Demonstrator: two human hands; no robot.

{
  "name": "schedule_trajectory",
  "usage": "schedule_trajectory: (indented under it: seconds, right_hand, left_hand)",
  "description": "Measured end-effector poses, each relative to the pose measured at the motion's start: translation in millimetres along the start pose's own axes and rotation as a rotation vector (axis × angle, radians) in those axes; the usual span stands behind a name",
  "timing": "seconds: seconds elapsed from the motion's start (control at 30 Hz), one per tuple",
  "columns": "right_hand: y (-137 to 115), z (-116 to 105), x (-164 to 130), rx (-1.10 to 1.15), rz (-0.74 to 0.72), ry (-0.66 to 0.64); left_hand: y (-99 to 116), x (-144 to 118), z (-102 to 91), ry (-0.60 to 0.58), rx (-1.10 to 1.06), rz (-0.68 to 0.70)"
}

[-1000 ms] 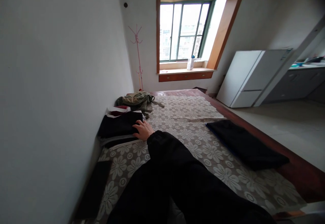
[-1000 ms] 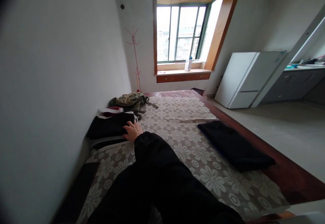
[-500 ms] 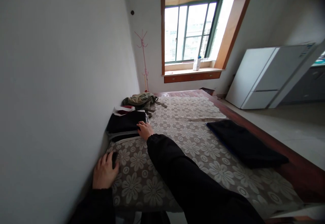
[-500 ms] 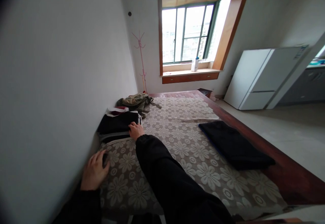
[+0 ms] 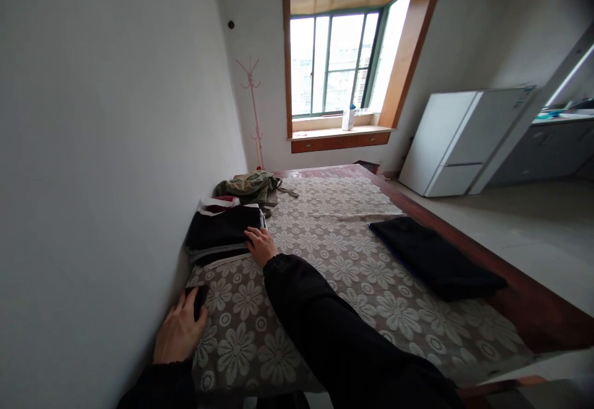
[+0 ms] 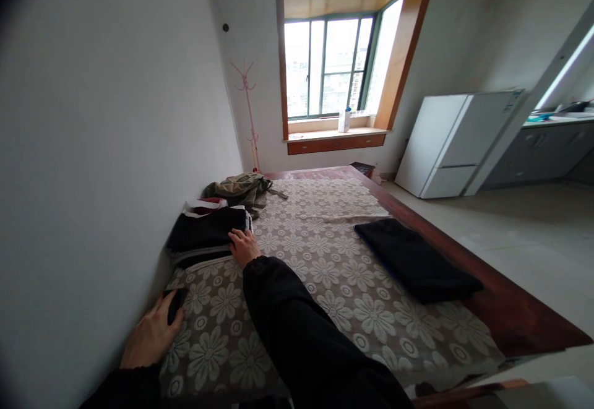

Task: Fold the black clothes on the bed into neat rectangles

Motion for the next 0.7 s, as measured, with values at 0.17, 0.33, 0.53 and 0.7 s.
schedule_trajectory:
  seconds: [0.17, 0.33, 0.53, 0.7]
  right_hand:
    - [-14, -24, 17, -0.002, 0.062, -0.115]
    - [-41, -83, 43, 0.008, 0.111, -0.028]
    - [-38, -181, -35, 0.241, -0.051, 0.131]
    - [16, -213, -188, 0.289, 0.029, 0.049]
  left_hand:
    - [1, 0, 0.0, -0.016, 0.026, 0.011]
    - [2, -2, 2.6, 0.006, 0.063, 0.014]
    - [-3, -2, 10.2, 0.051, 0.063, 0.045]
    - [-12, 2, 19.5, 0.099, -0.012, 0.043]
Point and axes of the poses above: each hand's wrist, its own x-axis towards the middle knuckle, its own z-axis out of the palm, y = z × x, the point moved 4 cm from there along x, towards the middle knuckle, and after that the axes turned 1 degree about z, right-handed, at the moved point
